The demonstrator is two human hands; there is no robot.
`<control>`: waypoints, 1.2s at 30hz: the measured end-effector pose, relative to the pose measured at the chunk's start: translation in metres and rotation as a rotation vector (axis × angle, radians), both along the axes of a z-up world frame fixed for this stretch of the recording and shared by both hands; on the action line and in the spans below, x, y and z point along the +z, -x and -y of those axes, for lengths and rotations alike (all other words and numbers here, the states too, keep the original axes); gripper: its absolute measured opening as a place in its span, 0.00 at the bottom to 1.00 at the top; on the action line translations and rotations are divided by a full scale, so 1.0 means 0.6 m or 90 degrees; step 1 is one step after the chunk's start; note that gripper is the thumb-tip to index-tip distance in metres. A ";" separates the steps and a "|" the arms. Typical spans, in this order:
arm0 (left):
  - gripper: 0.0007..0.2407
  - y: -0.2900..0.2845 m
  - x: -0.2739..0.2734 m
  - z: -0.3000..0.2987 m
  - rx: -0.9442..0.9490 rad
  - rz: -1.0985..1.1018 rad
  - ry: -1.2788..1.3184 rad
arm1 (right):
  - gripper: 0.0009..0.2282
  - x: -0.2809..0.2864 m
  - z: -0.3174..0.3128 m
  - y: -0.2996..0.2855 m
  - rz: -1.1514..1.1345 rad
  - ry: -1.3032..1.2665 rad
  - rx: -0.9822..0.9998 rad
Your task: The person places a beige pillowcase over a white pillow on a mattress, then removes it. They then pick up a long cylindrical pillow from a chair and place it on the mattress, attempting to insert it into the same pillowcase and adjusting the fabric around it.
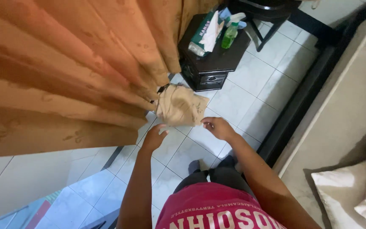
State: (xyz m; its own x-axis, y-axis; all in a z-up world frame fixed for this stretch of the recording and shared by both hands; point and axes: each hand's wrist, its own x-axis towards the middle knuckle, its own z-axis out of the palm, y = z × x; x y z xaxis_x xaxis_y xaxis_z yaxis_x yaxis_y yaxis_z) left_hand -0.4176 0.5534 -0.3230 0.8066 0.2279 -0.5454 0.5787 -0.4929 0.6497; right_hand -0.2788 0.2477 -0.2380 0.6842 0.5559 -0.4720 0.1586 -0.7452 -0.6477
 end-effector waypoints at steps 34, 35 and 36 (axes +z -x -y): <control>0.14 -0.823 0.299 0.538 -0.034 0.425 0.257 | 0.07 0.205 0.488 -0.635 0.162 -0.402 -0.384; 0.13 -0.856 0.298 0.529 -0.028 0.437 0.244 | 0.07 0.200 0.492 -0.657 0.161 -0.399 -0.392; 0.12 -0.895 0.297 0.521 -0.023 0.451 0.230 | 0.07 0.194 0.498 -0.684 0.163 -0.398 -0.401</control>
